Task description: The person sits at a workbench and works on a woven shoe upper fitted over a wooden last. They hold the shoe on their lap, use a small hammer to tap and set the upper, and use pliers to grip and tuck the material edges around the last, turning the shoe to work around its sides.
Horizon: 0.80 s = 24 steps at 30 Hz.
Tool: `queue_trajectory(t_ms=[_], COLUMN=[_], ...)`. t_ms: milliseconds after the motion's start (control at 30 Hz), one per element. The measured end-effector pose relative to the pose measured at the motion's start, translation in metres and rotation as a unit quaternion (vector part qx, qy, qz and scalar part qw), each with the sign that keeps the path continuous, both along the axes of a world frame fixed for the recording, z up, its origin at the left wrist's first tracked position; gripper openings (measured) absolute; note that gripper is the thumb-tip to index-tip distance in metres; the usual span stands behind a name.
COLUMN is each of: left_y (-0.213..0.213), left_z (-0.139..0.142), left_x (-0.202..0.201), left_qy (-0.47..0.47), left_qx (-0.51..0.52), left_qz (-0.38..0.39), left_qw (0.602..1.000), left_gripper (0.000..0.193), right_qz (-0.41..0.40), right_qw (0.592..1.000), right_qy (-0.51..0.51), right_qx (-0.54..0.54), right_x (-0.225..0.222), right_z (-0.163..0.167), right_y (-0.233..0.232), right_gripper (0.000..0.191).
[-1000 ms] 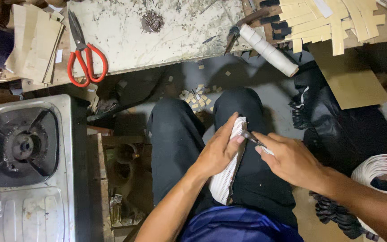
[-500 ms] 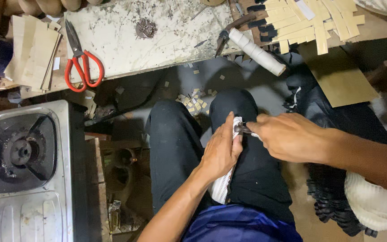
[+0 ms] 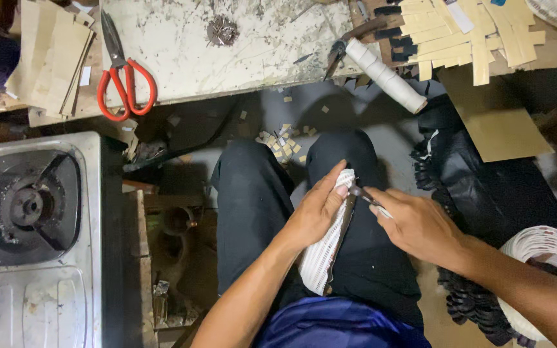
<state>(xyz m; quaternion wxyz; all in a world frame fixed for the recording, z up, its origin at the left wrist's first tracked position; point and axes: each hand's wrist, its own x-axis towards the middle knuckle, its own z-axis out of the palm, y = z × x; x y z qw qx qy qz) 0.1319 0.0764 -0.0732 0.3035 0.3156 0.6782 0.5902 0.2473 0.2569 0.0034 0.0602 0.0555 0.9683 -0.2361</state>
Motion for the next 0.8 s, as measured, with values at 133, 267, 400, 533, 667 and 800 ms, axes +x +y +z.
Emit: queue_trajectory(t_ms=[133, 267, 400, 533, 667, 800], left_y=[0.004, 0.012, 0.012, 0.000, 0.004, 0.007], left_z=[0.010, 0.015, 0.013, 0.005, 0.003, 0.012], left_x=[0.011, 0.019, 0.017, -0.005, -0.004, 0.013], left_qy=[0.111, 0.147, 0.120, 0.001, 0.002, 0.088], left_qx=[-0.029, -0.064, -0.093, 0.002, -0.015, -0.047], left_qz=[0.043, 0.057, 0.038, -0.013, 0.032, 0.065], left_qw=[0.992, 0.985, 0.988, 1.000, 0.999, 0.993], left_gripper=[0.057, 0.059, 0.062, 0.057, 0.053, 0.047], right_qz=[-0.063, 0.038, 0.073, 0.042, -0.019, -0.052], right_qw=[0.977, 0.985, 0.984, 0.991, 0.996, 0.998], right_qy=[-0.181, -0.164, -0.143, -0.074, 0.060, -0.018], right_qx=[-0.089, -0.034, 0.074, 0.106, 0.062, -0.007], right_x=[-0.008, -0.020, -0.021, -0.012, -0.003, 0.002], right_z=[0.013, 0.031, 0.037, 0.023, 0.007, 0.008], right_y=[0.004, 0.011, 0.011, -0.005, -0.025, -0.019], right_gripper=[0.038, 0.041, 0.052, 0.051, 0.047, 0.044])
